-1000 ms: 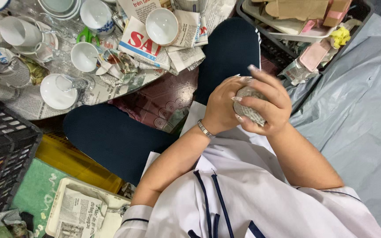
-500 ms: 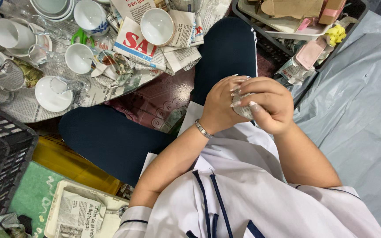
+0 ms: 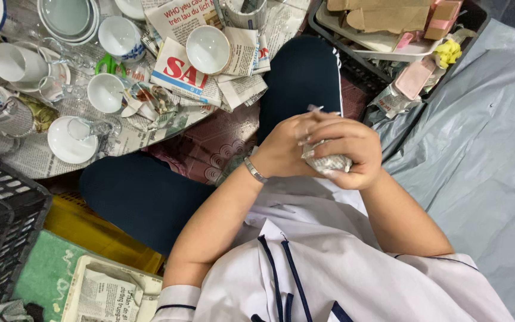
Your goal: The person sits on the floor and wraps various ceramic dishes, including cups and bowls, with newspaper. They fold the paper around each item and place the wrapped items into a black crate.
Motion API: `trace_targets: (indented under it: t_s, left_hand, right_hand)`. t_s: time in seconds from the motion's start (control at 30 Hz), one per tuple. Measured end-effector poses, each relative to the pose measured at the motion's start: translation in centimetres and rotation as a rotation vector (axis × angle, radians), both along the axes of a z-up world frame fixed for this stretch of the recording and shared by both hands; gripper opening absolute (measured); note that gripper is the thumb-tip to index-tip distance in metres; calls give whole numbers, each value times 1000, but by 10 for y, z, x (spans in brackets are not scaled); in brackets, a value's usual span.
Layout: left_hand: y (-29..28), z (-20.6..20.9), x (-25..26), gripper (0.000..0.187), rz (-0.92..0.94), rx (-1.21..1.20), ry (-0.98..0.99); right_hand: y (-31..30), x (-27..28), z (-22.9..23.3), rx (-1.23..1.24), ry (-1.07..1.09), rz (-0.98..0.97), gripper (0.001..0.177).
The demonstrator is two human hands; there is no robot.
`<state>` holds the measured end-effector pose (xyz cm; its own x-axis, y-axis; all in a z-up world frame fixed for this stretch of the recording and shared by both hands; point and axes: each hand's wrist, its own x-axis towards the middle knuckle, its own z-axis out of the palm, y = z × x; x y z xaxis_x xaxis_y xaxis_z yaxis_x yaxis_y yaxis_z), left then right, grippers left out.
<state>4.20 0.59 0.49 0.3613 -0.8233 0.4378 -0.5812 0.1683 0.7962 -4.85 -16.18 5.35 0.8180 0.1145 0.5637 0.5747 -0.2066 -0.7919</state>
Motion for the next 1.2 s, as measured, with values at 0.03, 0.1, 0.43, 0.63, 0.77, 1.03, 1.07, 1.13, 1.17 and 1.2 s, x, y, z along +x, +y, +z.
trace_targets:
  t_s: [0.03, 0.1, 0.43, 0.63, 0.77, 1.03, 1.07, 1.13, 1.17, 1.2]
  left_hand:
    - [-1, 0, 3, 56, -38, -14, 47]
    - [-3, 0, 9, 62, -100, 6, 48]
    - [-12, 4, 14, 67, -144, 180, 179]
    - [-12, -4, 18, 54, -195, 68, 79]
    - [-18, -4, 21, 56, -223, 155, -22]
    - [2, 16, 12, 152, 24, 384, 74]
    - [10, 14, 9, 152, 65, 367, 87]
    - [33, 7, 3, 153, 151, 329, 115]
    - [46, 2, -3, 148, 203, 253, 171]
    - [58, -2, -12, 144, 255, 176, 226]
  right_hand:
    - [-1, 1, -1, 11, -3, 4, 22]
    - [-2, 3, -1, 29, 1, 15, 19]
    - [-14, 12, 11, 13, 1, 86, 15]
    - [-11, 16, 14, 7, 62, 122, 19]
    - [-3, 16, 10, 68, 11, 10, 16]
    - [-7, 11, 4, 154, 101, -68, 18]
    - [-9, 9, 3, 169, 137, -96, 18]
    - [-14, 7, 0, 304, 133, -213, 22]
    - [-17, 7, -1, 372, 130, -272, 25]
    - [-20, 9, -3, 513, 119, -301, 25]
